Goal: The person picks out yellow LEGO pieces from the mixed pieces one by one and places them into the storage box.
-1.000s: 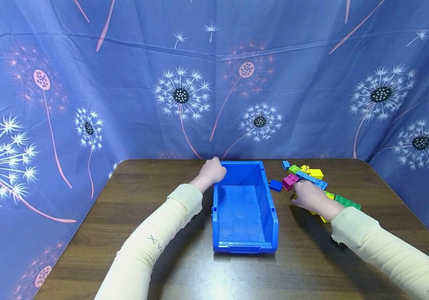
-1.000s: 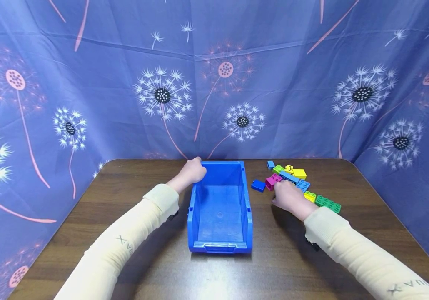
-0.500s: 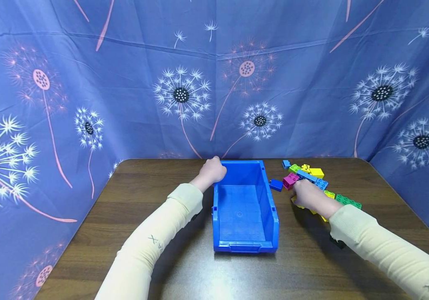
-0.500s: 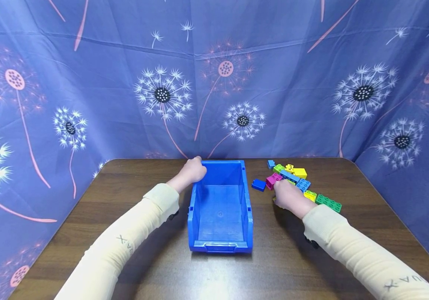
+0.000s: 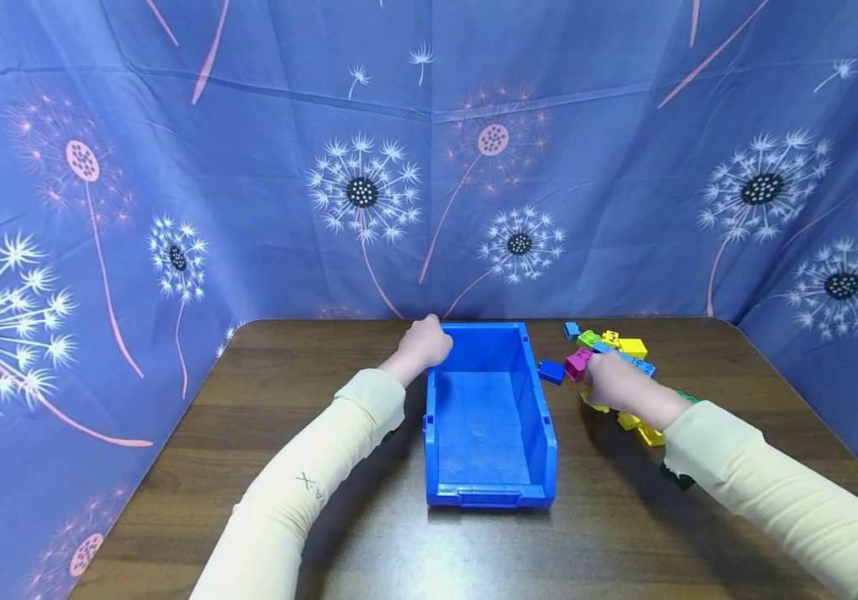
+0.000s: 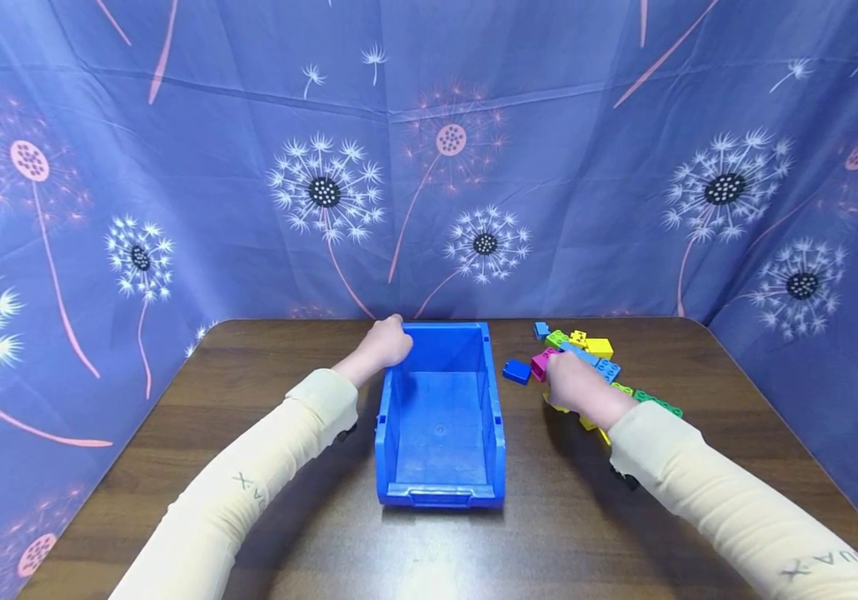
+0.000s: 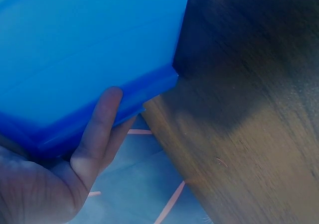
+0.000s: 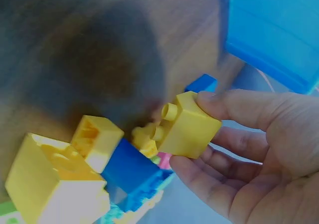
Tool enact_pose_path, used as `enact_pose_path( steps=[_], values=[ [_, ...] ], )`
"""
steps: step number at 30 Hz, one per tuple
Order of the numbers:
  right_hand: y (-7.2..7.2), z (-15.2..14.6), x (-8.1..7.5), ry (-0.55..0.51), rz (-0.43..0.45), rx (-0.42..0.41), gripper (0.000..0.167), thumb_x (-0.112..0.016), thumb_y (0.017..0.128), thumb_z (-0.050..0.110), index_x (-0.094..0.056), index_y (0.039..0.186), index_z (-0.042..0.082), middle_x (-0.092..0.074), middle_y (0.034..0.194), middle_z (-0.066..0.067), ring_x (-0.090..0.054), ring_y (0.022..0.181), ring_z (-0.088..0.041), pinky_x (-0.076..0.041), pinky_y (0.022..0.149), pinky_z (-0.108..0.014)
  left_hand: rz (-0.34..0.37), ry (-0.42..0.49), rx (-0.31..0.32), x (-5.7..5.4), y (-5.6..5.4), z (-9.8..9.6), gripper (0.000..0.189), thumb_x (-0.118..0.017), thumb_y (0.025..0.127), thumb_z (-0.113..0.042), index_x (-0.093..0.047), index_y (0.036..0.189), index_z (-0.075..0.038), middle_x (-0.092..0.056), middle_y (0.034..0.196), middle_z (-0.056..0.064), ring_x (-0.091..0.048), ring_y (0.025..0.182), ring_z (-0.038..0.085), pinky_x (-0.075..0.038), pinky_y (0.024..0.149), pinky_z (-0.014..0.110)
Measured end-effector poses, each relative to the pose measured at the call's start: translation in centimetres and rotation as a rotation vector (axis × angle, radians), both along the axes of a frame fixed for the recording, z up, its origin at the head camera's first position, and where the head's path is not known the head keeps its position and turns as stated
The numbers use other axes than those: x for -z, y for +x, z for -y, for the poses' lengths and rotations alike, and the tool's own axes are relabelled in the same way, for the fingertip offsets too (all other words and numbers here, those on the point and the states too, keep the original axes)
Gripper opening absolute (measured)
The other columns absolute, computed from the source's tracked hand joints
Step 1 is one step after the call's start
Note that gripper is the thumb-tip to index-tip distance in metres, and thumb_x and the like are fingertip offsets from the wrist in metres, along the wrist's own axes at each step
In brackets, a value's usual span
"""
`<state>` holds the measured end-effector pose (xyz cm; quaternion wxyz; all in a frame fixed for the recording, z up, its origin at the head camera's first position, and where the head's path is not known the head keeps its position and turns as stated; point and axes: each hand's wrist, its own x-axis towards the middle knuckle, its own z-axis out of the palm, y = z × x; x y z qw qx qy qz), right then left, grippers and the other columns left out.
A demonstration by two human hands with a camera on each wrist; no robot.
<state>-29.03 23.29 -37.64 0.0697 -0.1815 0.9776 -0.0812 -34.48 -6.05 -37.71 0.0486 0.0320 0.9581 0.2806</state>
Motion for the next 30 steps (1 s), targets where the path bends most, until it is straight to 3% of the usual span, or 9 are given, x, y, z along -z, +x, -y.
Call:
enact_pose_path(
  steps=[5, 15, 22, 30],
  values=[
    [0.2, 0.5, -1.1, 0.015, -0.051, -0.036, 0.021, -0.074, 0.068, -0.001, -0.072, 0.088, -0.007, -0.069, 0.087, -0.021, -0.06, 0.071, -0.023, -0.056, 0.067, -0.037, -0.007, -0.001, 0.0, 0.1, 0.1, 0.0, 0.047, -0.042, 0.092, -0.018, -0.04, 0.133, 0.005, -0.058, 0.101, 0.019, -0.063, 0.056, 0.026, -0.049, 0.043, 0.03],
    [0.9, 1.9, -3.3, 0.043, -0.052, -0.04, 0.023, -0.077, 0.071, 0.004, -0.072, 0.092, -0.004, -0.068, 0.089, -0.018, -0.059, 0.07, -0.021, -0.056, 0.067, -0.036, -0.004, -0.002, -0.002, 0.1, 0.3, 0.0, 0.046, -0.042, 0.092, -0.017, -0.041, 0.132, 0.006, -0.058, 0.102, 0.021, -0.063, 0.054, 0.026, -0.048, 0.041, 0.03],
    [0.8, 2.3, -5.1, 0.071, -0.148, -0.079, 0.02, -0.077, 0.07, 0.01, -0.072, 0.088, 0.002, -0.065, 0.089, -0.015, -0.06, 0.08, -0.027, -0.054, 0.067, -0.039, -0.007, 0.004, -0.003, 0.2, 0.1, 0.0, 0.045, -0.041, 0.092, -0.016, -0.042, 0.131, 0.006, -0.059, 0.1, 0.021, -0.06, 0.047, 0.023, -0.048, 0.04, 0.03],
    [1.4, 3.4, -7.2, 0.055, -0.182, -0.091, 0.018, -0.076, 0.074, 0.013, -0.072, 0.087, 0.002, -0.056, 0.082, -0.01, -0.052, 0.073, -0.022, -0.052, 0.062, -0.035, -0.009, 0.003, -0.004, 0.0, 0.1, -0.1, 0.045, -0.041, 0.092, -0.016, -0.042, 0.131, 0.006, -0.059, 0.1, 0.022, -0.064, 0.052, 0.027, -0.048, 0.04, 0.03]
  ],
)
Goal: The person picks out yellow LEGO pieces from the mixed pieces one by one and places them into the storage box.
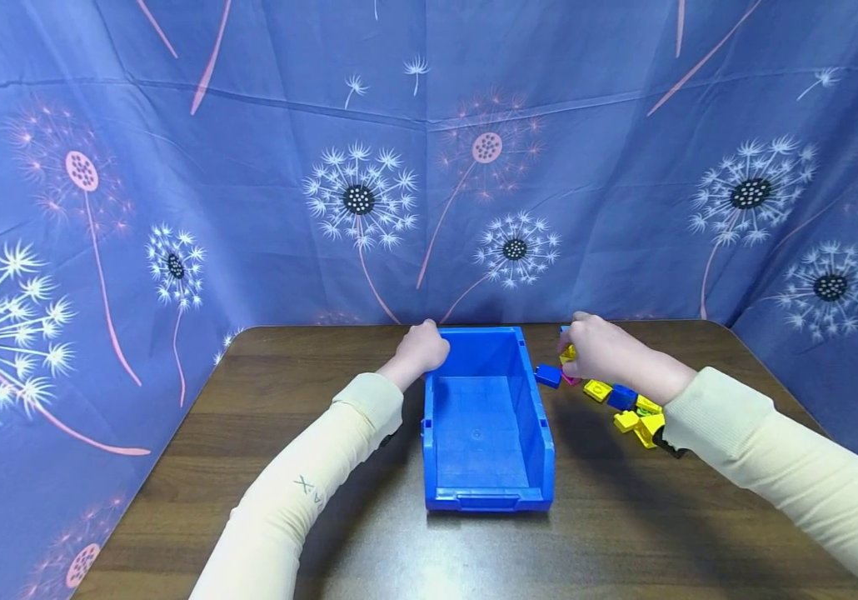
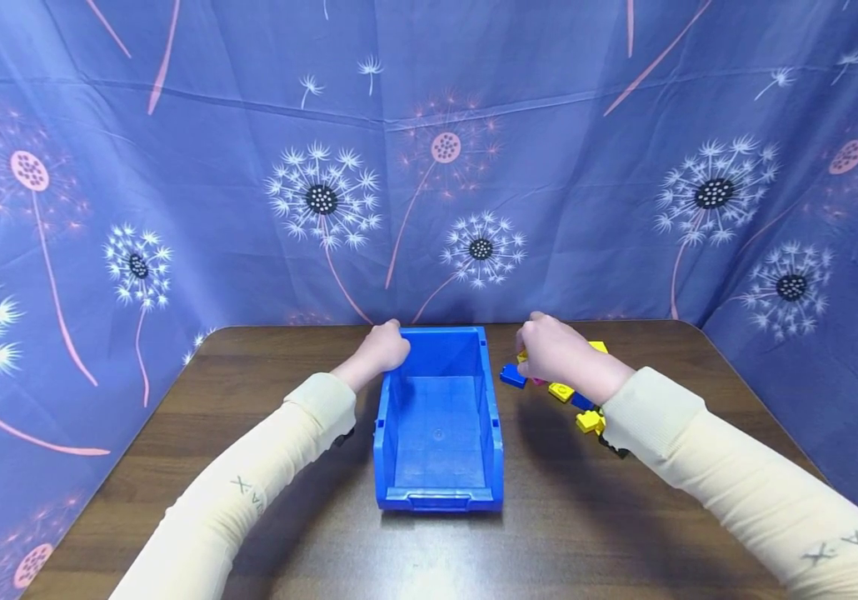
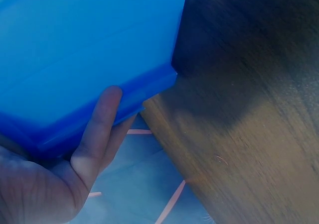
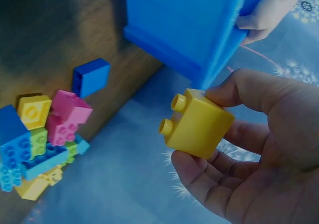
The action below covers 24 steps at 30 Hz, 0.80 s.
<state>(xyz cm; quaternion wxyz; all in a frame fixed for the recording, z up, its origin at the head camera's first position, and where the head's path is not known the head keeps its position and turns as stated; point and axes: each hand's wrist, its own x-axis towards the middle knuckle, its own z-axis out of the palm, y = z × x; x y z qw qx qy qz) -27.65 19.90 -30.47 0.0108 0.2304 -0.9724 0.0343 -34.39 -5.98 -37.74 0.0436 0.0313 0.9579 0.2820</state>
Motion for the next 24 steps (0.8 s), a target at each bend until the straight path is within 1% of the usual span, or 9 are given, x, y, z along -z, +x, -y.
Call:
enact_pose_path(
  steps=[5, 10, 13, 16, 18, 22, 24],
  values=[
    [0.4, 1.0, -1.0, -0.029, -0.016, -0.005, 0.019, -0.076, 0.074, 0.014, -0.071, 0.087, 0.002, -0.053, 0.081, -0.01, -0.053, 0.071, -0.021, -0.053, 0.058, -0.03, 0.01, -0.004, -0.002, -0.1, 0.2, 0.0, 0.045, -0.04, 0.092, -0.016, -0.042, 0.131, 0.005, -0.058, 0.097, 0.021, -0.067, 0.062, 0.033, -0.048, 0.041, 0.03],
    [0.9, 2.2, -1.9, -0.045, -0.051, -0.052, 0.018, -0.076, 0.073, 0.013, -0.071, 0.087, 0.003, -0.052, 0.082, -0.011, -0.054, 0.069, -0.021, -0.053, 0.055, -0.029, 0.009, -0.004, 0.004, -0.4, 0.4, 0.0, 0.045, -0.04, 0.093, -0.016, -0.041, 0.132, 0.006, -0.057, 0.087, 0.018, -0.067, 0.061, 0.031, -0.048, 0.041, 0.029],
    [1.2, 3.0, -2.3, -0.054, -0.074, -0.082, 0.018, -0.077, 0.073, 0.013, -0.071, 0.088, 0.004, -0.053, 0.082, -0.01, -0.055, 0.067, -0.02, -0.054, 0.054, -0.029, 0.008, 0.0, 0.005, -0.5, 0.5, 0.0, 0.045, -0.041, 0.093, -0.016, -0.041, 0.132, 0.006, -0.056, 0.085, 0.017, -0.066, 0.059, 0.03, -0.048, 0.041, 0.029],
    [1.5, 3.8, -2.5, -0.058, -0.082, -0.108, 0.019, -0.076, 0.073, 0.013, -0.071, 0.09, 0.004, -0.055, 0.083, -0.01, -0.057, 0.07, -0.021, -0.056, 0.058, -0.031, 0.005, 0.007, 0.004, -0.5, 0.5, 0.0, 0.045, -0.041, 0.093, -0.016, -0.041, 0.132, 0.006, -0.057, 0.086, 0.017, -0.065, 0.055, 0.028, -0.048, 0.04, 0.029],
    [1.7, 4.3, -2.6, -0.063, -0.069, -0.123, 0.02, -0.075, 0.075, 0.013, -0.071, 0.092, 0.004, -0.057, 0.085, -0.01, -0.057, 0.073, -0.022, -0.056, 0.061, -0.033, 0.004, 0.012, 0.004, -0.4, 0.5, 0.0, 0.045, -0.041, 0.093, -0.015, -0.041, 0.133, 0.006, -0.057, 0.089, 0.018, -0.064, 0.053, 0.027, -0.048, 0.04, 0.029],
    [1.9, 5.2, -2.6, -0.071, -0.041, -0.15, 0.019, -0.073, 0.077, 0.012, -0.071, 0.095, 0.005, -0.059, 0.089, -0.01, -0.057, 0.079, -0.023, -0.056, 0.064, -0.033, 0.001, 0.014, 0.006, -0.3, 0.4, 0.0, 0.046, -0.041, 0.093, -0.015, -0.04, 0.133, 0.006, -0.058, 0.094, 0.02, -0.063, 0.051, 0.026, -0.048, 0.04, 0.028],
    [1.9, 5.6, -2.5, -0.073, -0.04, -0.165, 0.018, -0.073, 0.078, 0.013, -0.071, 0.095, 0.006, -0.058, 0.089, -0.008, -0.057, 0.08, -0.023, -0.055, 0.065, -0.032, -0.002, 0.014, 0.007, -0.3, 0.4, 0.0, 0.046, -0.041, 0.093, -0.015, -0.04, 0.133, 0.007, -0.059, 0.095, 0.02, -0.063, 0.05, 0.025, -0.048, 0.04, 0.028]
  ],
)
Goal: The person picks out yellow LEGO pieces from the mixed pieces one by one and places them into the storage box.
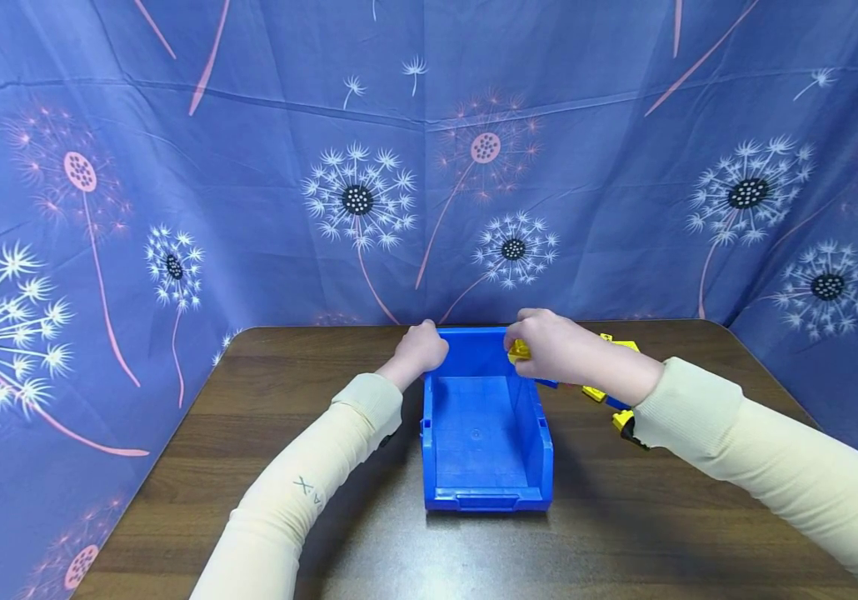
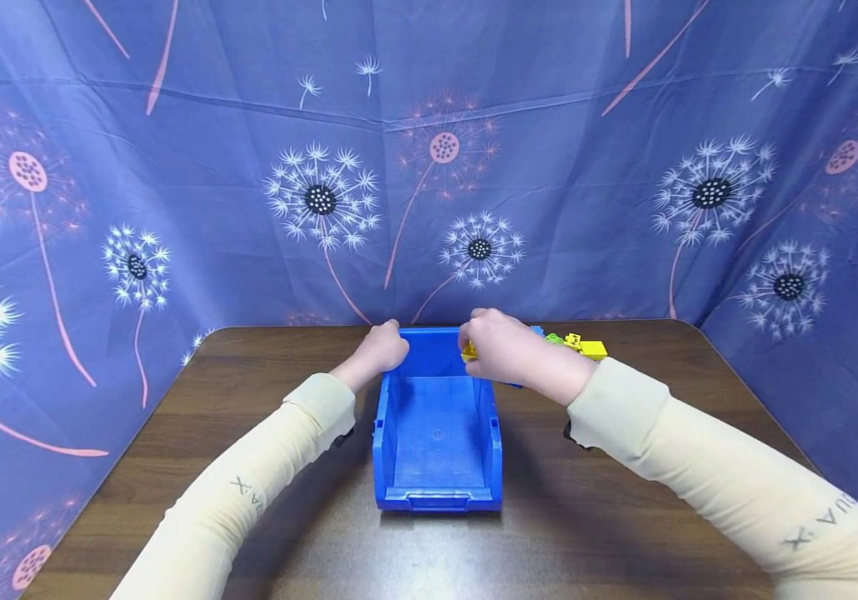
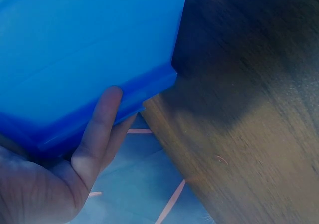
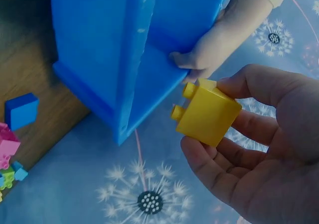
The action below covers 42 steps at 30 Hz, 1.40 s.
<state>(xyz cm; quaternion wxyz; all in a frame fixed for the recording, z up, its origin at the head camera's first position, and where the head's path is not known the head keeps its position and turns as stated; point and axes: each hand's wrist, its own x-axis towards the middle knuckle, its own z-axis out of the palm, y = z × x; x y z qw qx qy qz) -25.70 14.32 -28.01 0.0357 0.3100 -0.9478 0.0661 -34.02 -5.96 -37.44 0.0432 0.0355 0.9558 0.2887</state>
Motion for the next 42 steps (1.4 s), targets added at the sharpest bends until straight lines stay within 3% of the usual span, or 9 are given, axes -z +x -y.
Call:
enact_pose_path(
  steps=[5, 14, 26, 42],
  values=[
    [0.2, 1.1, 0.3, -0.028, -0.01, -0.072, 0.016, -0.073, 0.076, 0.011, -0.072, 0.092, 0.007, -0.058, 0.086, -0.006, -0.058, 0.08, -0.022, -0.055, 0.065, -0.031, 0.002, -0.013, -0.003, 0.0, -0.1, 0.0, 0.046, -0.041, 0.093, -0.015, -0.04, 0.133, 0.006, -0.059, 0.096, 0.021, -0.064, 0.052, 0.026, -0.048, 0.04, 0.028],
    [0.7, 2.6, 1.0, -0.046, 0.036, -0.175, 0.02, -0.075, 0.077, 0.011, -0.072, 0.097, 0.008, -0.062, 0.094, -0.006, -0.06, 0.084, -0.018, -0.055, 0.072, -0.03, 0.017, -0.018, -0.019, -0.1, 0.0, -0.1, 0.047, -0.043, 0.094, -0.018, -0.04, 0.135, 0.005, -0.058, 0.115, 0.023, -0.06, 0.049, 0.021, -0.048, 0.041, 0.028],
    [1.4, 4.2, 3.3, -0.078, 0.074, -0.249, 0.023, -0.077, 0.076, 0.012, -0.072, 0.098, 0.011, -0.062, 0.093, -0.004, -0.061, 0.085, -0.016, -0.055, 0.074, -0.028, 0.004, -0.043, -0.025, 0.0, -0.1, -0.1, 0.044, -0.044, 0.094, -0.02, -0.044, 0.131, 0.004, -0.06, 0.108, 0.021, -0.061, 0.05, 0.022, -0.048, 0.04, 0.028],
    [2.0, 5.6, 6.6, -0.058, 0.133, -0.255, 0.025, -0.078, 0.077, 0.016, -0.072, 0.1, 0.013, -0.062, 0.095, -0.001, -0.063, 0.089, -0.014, -0.055, 0.076, -0.027, -0.005, -0.042, -0.018, 0.1, -0.2, 0.0, 0.042, -0.043, 0.093, -0.019, -0.046, 0.129, 0.003, -0.061, 0.108, 0.021, -0.062, 0.054, 0.024, -0.048, 0.04, 0.029]
  ],
)
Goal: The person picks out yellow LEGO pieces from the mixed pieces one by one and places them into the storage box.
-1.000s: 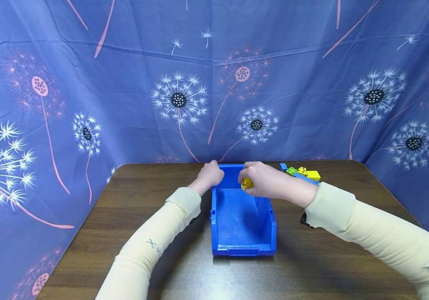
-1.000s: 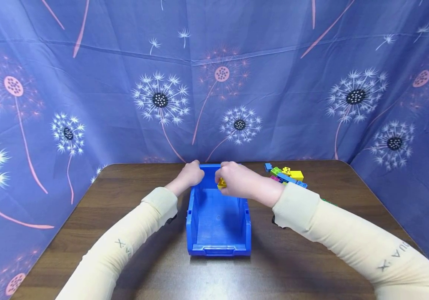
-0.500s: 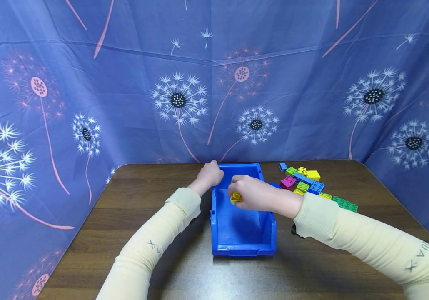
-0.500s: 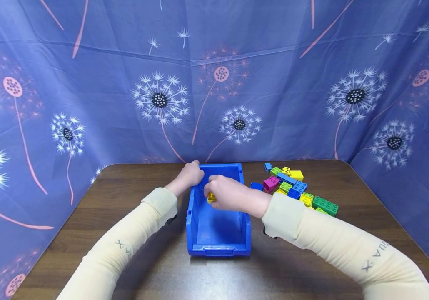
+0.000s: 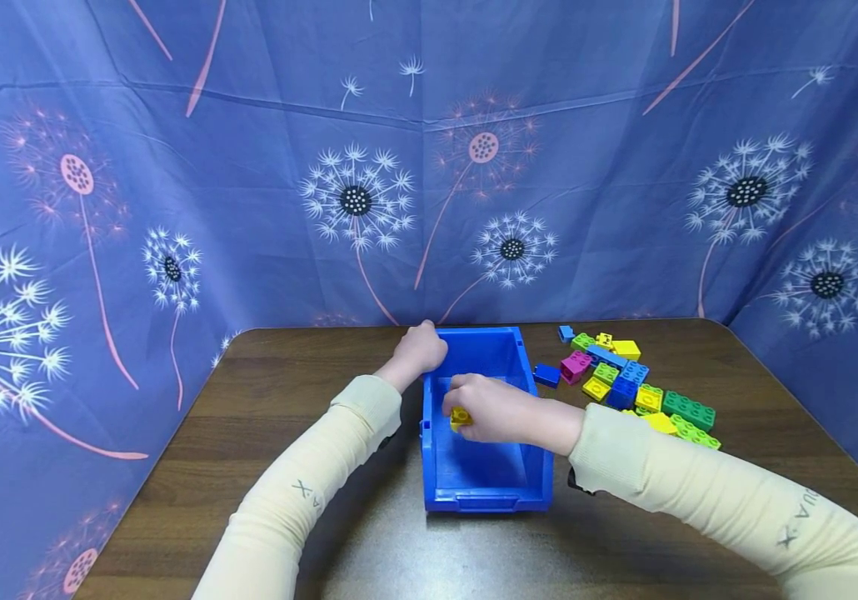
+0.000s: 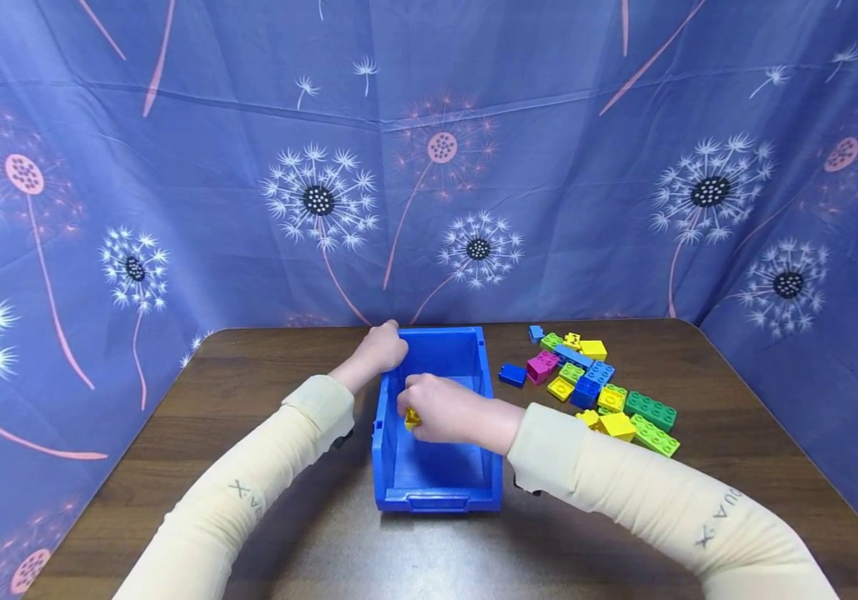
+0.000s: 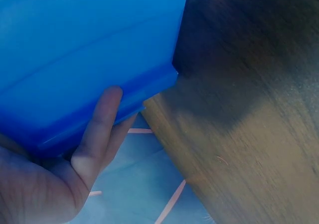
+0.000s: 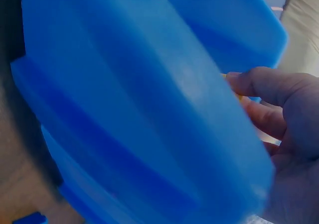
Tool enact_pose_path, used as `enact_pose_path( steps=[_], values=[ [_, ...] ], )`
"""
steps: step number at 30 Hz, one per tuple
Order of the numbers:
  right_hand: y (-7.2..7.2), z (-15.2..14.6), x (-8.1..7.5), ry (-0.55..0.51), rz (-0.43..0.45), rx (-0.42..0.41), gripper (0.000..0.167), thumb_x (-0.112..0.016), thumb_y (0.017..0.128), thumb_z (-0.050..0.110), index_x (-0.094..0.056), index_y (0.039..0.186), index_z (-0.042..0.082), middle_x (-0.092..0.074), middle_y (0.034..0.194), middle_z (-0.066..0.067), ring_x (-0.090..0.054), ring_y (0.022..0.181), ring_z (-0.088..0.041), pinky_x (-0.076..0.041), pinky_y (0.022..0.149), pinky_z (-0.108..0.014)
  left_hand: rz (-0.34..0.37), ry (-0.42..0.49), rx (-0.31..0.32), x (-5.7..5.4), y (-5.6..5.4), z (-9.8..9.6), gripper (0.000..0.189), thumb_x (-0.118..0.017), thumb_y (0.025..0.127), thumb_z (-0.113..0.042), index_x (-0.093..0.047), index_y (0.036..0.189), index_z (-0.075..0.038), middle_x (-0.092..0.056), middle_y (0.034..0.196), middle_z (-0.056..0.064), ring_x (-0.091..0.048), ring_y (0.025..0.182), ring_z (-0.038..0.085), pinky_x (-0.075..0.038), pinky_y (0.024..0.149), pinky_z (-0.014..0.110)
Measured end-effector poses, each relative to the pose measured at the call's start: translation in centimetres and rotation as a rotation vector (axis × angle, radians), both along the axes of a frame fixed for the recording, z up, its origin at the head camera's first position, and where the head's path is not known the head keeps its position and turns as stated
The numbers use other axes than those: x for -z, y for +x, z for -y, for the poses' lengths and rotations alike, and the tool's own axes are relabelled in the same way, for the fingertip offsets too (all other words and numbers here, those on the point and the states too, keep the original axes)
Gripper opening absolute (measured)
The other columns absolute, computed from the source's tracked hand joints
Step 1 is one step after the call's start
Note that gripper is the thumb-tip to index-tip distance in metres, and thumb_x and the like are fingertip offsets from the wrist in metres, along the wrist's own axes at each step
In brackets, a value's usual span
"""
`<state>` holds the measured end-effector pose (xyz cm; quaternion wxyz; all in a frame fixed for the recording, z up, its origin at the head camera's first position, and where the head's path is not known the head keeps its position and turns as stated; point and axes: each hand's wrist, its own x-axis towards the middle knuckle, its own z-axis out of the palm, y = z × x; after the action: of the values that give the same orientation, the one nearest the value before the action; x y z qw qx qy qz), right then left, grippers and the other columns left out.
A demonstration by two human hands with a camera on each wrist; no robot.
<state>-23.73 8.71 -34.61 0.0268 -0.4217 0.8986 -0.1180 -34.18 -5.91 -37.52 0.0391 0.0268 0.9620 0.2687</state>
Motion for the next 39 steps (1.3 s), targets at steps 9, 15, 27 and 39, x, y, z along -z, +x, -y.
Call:
enact_pose_path(
  steps=[9, 15, 27, 39],
  values=[
    [0.3, 0.8, 1.5, 0.072, 0.014, -0.001, 0.025, -0.078, 0.076, 0.015, -0.072, 0.101, 0.012, -0.063, 0.094, -0.002, -0.064, 0.086, -0.013, -0.055, 0.075, -0.026, 0.005, 0.009, -0.002, -0.1, 0.1, 0.1, 0.044, -0.043, 0.094, -0.019, -0.043, 0.132, 0.003, -0.06, 0.11, 0.021, -0.061, 0.057, 0.022, -0.049, 0.043, 0.029],
    [0.5, 1.3, 2.0, 0.116, 0.011, -0.006, 0.024, -0.077, 0.077, 0.015, -0.072, 0.1, 0.011, -0.063, 0.092, -0.003, -0.063, 0.083, -0.012, -0.055, 0.075, -0.027, -0.008, -0.005, 0.007, 0.0, -0.1, 0.2, 0.045, -0.043, 0.094, -0.02, -0.042, 0.133, 0.003, -0.06, 0.109, 0.02, -0.062, 0.058, 0.022, -0.049, 0.045, 0.029],
    [0.5, 1.7, 2.9, 0.158, 0.012, 0.014, 0.024, -0.078, 0.076, 0.016, -0.073, 0.099, 0.011, -0.064, 0.091, -0.003, -0.063, 0.08, -0.012, -0.055, 0.073, -0.026, -0.012, -0.017, 0.009, 0.2, -0.3, 0.0, 0.046, -0.041, 0.093, -0.019, -0.043, 0.133, 0.003, -0.06, 0.106, 0.02, -0.061, 0.057, 0.023, -0.048, 0.044, 0.03],
    [0.6, 2.0, 3.6, 0.152, 0.048, 0.023, 0.019, -0.075, 0.079, 0.014, -0.072, 0.097, 0.009, -0.064, 0.09, -0.003, -0.06, 0.073, -0.008, -0.055, 0.071, -0.025, 0.006, -0.009, -0.001, 0.3, -0.3, 0.0, 0.048, -0.04, 0.094, -0.018, -0.039, 0.137, 0.002, -0.06, 0.104, 0.019, -0.06, 0.055, 0.021, -0.048, 0.045, 0.029]
  ],
)
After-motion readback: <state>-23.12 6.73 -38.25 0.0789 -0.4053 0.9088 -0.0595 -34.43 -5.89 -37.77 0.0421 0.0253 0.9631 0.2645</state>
